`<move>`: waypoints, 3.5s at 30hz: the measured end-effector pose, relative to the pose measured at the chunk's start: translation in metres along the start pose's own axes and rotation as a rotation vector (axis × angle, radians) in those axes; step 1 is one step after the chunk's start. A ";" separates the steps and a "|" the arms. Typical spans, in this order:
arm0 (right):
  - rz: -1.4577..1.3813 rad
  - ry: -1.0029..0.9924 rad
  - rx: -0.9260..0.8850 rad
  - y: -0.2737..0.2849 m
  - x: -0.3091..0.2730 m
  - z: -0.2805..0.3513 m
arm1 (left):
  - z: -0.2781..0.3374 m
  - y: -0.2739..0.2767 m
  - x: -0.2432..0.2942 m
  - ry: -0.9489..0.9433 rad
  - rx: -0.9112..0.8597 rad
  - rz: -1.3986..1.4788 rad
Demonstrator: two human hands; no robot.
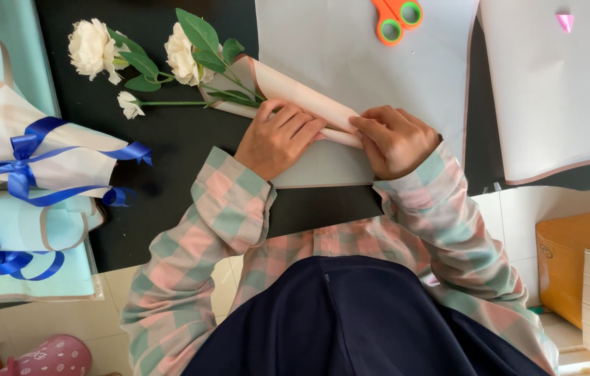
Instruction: The person wraps a bouquet of white flowers in a sheet of white paper with a pink border. They fold the paper around the stems, secure it with tape, and trim the excess paper with scissors. The finished bouquet is placed on the table with other wrapped bouquets.
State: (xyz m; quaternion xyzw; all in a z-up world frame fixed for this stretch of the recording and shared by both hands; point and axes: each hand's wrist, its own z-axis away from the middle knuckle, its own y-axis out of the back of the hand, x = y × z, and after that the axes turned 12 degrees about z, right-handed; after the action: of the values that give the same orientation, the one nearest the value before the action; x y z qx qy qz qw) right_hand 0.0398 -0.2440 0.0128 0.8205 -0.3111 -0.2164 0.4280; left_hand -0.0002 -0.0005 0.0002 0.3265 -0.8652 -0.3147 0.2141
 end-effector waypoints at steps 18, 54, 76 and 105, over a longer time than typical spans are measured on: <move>-0.051 0.035 0.012 -0.016 0.003 0.019 | -0.008 0.001 0.006 -0.002 0.154 -0.182; -0.090 0.039 0.172 -0.022 0.003 0.033 | -0.004 0.001 -0.005 -0.001 0.124 0.249; -0.026 0.100 0.313 -0.018 -0.005 0.024 | -0.011 -0.004 0.012 -0.109 0.096 0.027; -0.015 -0.096 0.262 -0.016 0.034 0.073 | -0.016 -0.017 0.005 -0.024 0.040 0.087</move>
State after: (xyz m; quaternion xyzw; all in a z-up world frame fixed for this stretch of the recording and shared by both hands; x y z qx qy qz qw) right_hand 0.0240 -0.3024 -0.0432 0.8604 -0.3506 -0.2160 0.3004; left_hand 0.0123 -0.0203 0.0009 0.2889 -0.8871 -0.2918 0.2109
